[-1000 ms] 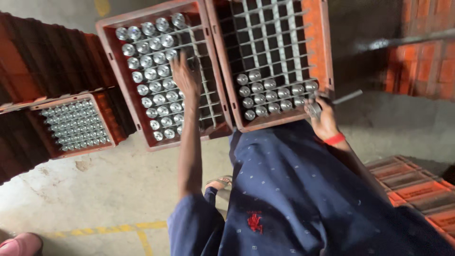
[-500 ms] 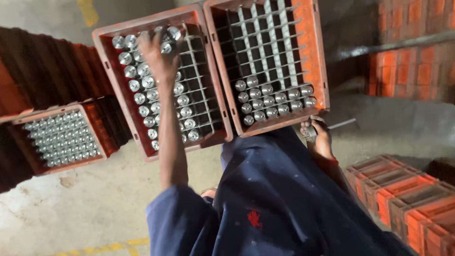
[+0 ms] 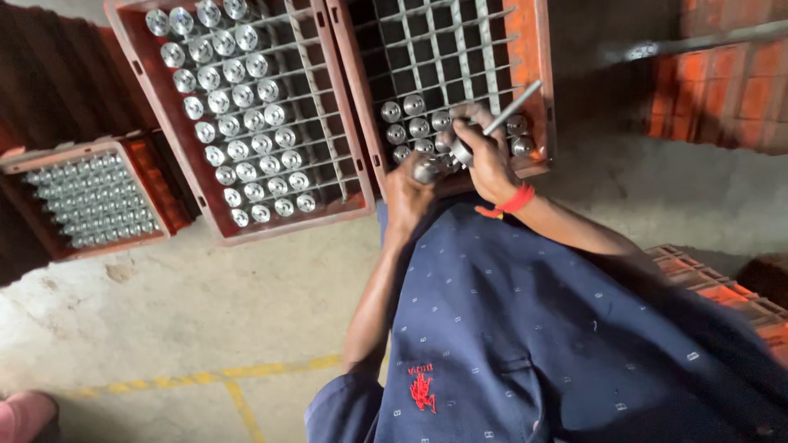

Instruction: The person transfers small metal balls from one crate to another using a metal tool. They repeatedly pick up balls and place them into an empty crate, then move the filled crate aside and bring another empty crate into position.

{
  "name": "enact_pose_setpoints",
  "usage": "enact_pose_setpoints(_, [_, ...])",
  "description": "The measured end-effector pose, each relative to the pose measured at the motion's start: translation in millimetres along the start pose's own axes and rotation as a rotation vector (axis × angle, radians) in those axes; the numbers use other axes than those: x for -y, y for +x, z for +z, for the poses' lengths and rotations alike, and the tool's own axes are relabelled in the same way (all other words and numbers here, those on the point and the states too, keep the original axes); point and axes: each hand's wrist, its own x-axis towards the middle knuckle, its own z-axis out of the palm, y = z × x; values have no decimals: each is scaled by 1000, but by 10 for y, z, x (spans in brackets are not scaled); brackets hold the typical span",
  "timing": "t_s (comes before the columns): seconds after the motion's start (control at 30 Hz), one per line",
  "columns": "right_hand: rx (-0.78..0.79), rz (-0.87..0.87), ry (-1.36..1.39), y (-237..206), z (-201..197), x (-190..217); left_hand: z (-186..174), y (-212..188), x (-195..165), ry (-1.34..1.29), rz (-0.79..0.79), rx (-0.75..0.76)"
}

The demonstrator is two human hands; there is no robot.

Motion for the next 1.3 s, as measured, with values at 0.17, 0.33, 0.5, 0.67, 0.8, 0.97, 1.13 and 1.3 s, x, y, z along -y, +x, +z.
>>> enact_pose_setpoints(0.17, [215, -68, -136, -42, 58, 171, 396, 12, -105, 287, 88, 28])
enact_pose_setpoints(0.33, [401, -32, -249, 4, -324, 211, 557, 62, -156, 119, 17, 186])
enact_pose_setpoints(0.5, [55, 186, 81, 452, -722, 176, 665, 167, -301, 150, 58, 217])
enact_pose_setpoints(0.67, [-134, 20, 226, 623, -1291, 348, 646, 379, -327, 592, 289, -32])
enact_pose_setpoints(0.8, [-192, 8, 230, 498, -1516, 287, 639, 436, -168, 690, 666, -143])
enact_pose_setpoints(0.97, [-223, 175, 293, 272, -1658, 1, 449, 205, 190, 457, 406, -188])
enact_pose_setpoints(1.13, [-97, 181, 314, 76, -1782, -182, -594, -140, 574, 699, 308, -514])
enact_pose_setpoints(1.3, [-133, 237, 211, 71, -1494, -316, -1419, -179, 785, 1019, 162, -834])
